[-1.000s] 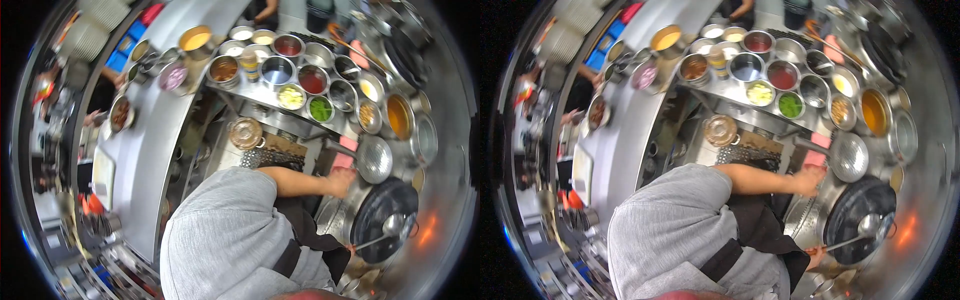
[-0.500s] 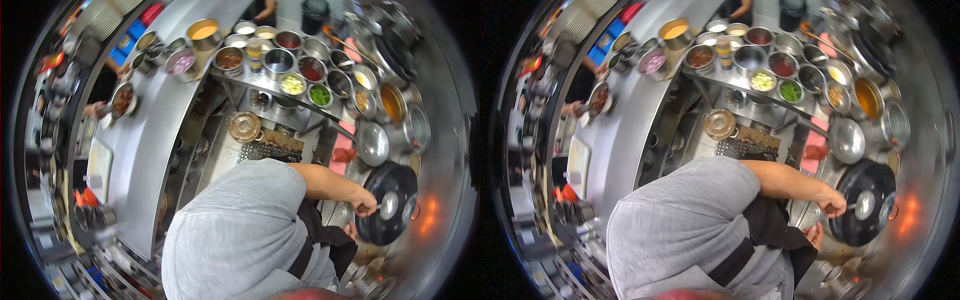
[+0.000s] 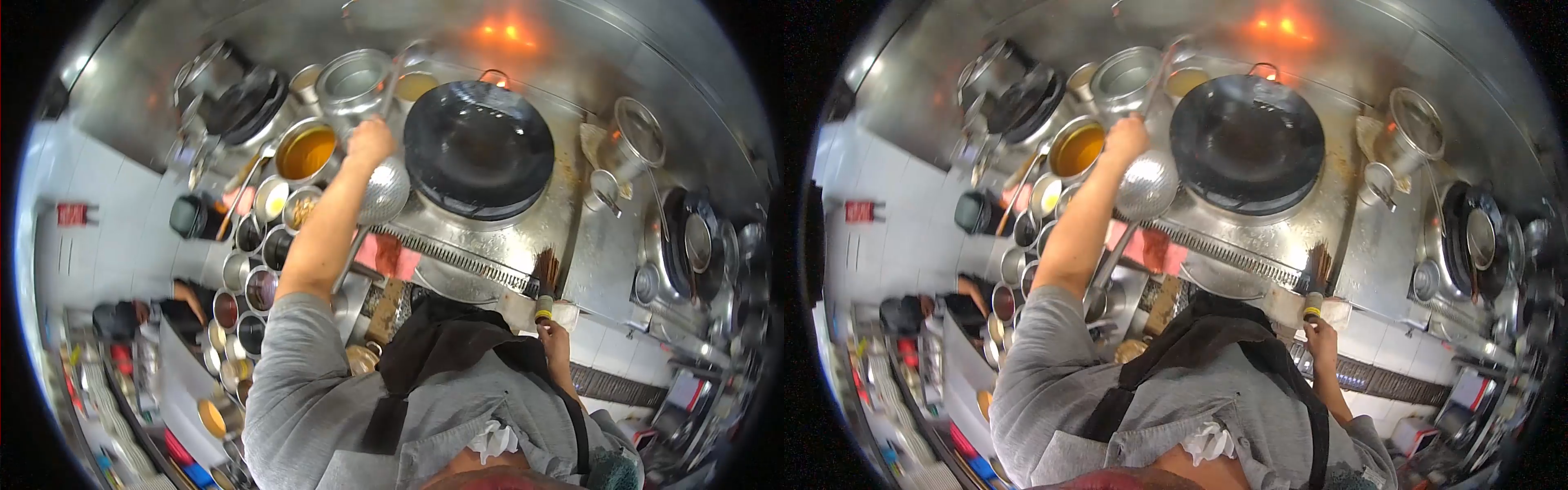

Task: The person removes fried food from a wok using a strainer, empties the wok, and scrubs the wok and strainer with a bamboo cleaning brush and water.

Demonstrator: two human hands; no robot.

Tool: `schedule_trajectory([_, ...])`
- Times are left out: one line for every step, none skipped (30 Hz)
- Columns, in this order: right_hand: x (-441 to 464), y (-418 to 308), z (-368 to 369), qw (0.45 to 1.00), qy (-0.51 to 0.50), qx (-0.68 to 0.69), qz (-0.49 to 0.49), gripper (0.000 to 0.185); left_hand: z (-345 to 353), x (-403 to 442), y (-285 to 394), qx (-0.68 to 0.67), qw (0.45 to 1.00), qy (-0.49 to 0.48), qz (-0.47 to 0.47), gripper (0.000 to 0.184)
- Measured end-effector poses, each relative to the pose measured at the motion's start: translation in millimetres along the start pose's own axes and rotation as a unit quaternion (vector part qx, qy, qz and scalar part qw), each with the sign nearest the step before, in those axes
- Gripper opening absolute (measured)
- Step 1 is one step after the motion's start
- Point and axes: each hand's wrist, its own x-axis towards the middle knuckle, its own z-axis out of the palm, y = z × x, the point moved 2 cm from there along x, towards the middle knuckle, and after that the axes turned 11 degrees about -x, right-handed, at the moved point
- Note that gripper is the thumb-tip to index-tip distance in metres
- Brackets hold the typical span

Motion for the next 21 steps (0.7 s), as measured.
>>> schedule_trajectory([-5.5, 7.7, 4.4, 0.999, 0.008, -0.019, 0.027, 0.027, -0.8, 24.1, -1.2, 0.032, 0.999, -0.028, 0.028, 0.034])
schedule_trajectory([-10.0, 11.2, 10.7, 0.998, 0.015, -0.037, 0.052, 0.026, 0.8, 44.7, -5.5, 0.064, 0.995, -0.052, 0.054, 0.033])
schedule_trajectory([-18.4, 4.6, 12.0, 0.993, 0.028, -0.026, 0.114, 0.026, 7.1, 61.9, -10.6, 0.093, 0.991, -0.087, 0.050, 0.033])
schedule_trajectory([-21.5, 14.8, 20.4, 0.992, 0.035, -0.018, 0.123, 0.026, 14.1, 76.4, -18.3, 0.092, 0.989, -0.108, 0.045, 0.033])
schedule_trajectory([-26.1, 37.3, 31.0, 0.984, 0.045, 0.009, 0.172, 0.026, 22.1, 86.4, -29.5, 0.094, 0.986, -0.130, 0.037, 0.034])
schedule_trajectory([-33.1, 51.3, 52.4, 0.971, 0.053, 0.044, 0.227, 0.026, 32.3, 96.2, -44.8, 0.072, 0.991, -0.108, 0.028, 0.035])
schedule_trajectory([-40.2, 61.2, 63.0, 0.965, 0.061, 0.097, 0.234, 0.023, 36.5, 91.0, -65.2, 0.044, 0.995, -0.084, 0.006, 0.037])
schedule_trajectory([-48.2, 65.1, 69.4, 0.960, 0.060, 0.104, 0.252, 0.022, 30.6, 87.7, -76.7, 0.048, 0.995, -0.088, 0.009, 0.037])
schedule_trajectory([-55.9, 67.1, 74.3, 0.963, 0.042, 0.080, 0.253, 0.021, 18.7, 86.0, -85.0, 0.039, 0.997, -0.064, 0.004, 0.038])
schedule_trajectory([-61.7, 64.8, 75.3, 0.966, 0.025, 0.055, 0.252, 0.021, 2.9, 86.7, -88.5, 0.027, 0.999, -0.037, -0.003, 0.039])
schedule_trajectory([-66.2, 62.7, 73.2, 0.966, 0.025, 0.054, 0.250, 0.021, -13.6, 90.7, -90.7, 0.042, 0.998, -0.050, -0.017, 0.040])
schedule_trajectory([-70.8, 58.4, 69.6, 0.966, 0.011, 0.010, 0.258, 0.021, -29.3, 95.6, -92.6, 0.057, 0.996, -0.061, -0.031, 0.042])
schedule_trajectory([-74.6, 57.3, 70.3, 0.964, -0.003, -0.034, 0.265, 0.021, -34.2, 108.4, -101.0, 0.071, 0.997, -0.022, -0.034, 0.037])
schedule_trajectory([-74.9, 69.8, 75.5, 0.964, 0.000, -0.040, 0.262, 0.020, -36.9, 120.4, -108.6, 0.072, 0.997, -0.020, -0.035, 0.037])
schedule_trajectory([-72.1, 87.1, 81.5, 0.955, -0.001, -0.009, 0.297, 0.021, -38.9, 132.8, -113.7, 0.083, 0.995, -0.025, -0.041, 0.035])
schedule_trajectory([-70.0, 93.5, 86.0, 0.943, -0.001, 0.024, 0.333, 0.021, -37.2, 145.5, -119.6, 0.094, 0.994, -0.031, -0.045, 0.032])
schedule_trajectory([-66.8, 99.3, 89.9, 0.940, 0.026, 0.041, 0.337, 0.020, -30.9, 154.7, -127.2, 0.103, 0.994, -0.010, -0.018, 0.030])
schedule_trajectory([-63.3, 80.7, 81.2, 0.942, 0.015, 0.027, 0.334, 0.020, -21.0, 173.9, -139.0, 0.104, 0.994, -0.014, -0.012, 0.030])
schedule_trajectory([-56.8, 77.7, 82.8, 0.969, 0.081, -0.099, 0.214, 0.020, -7.6, 198.5, -153.0, 0.074, 0.988, -0.117, -0.062, 0.026])
schedule_trajectory([-49.3, 73.2, 85.1, 0.961, 0.142, -0.222, 0.083, 0.021, 2.5, 213.8, -167.4, 0.044, 0.969, -0.216, -0.114, 0.023])
schedule_trajectory([-41.3, 42.9, 77.1, 0.973, 0.126, -0.171, 0.087, 0.021, 7.7, 218.5, -179.5, -0.252, 0.917, -0.232, -0.207, 0.017])
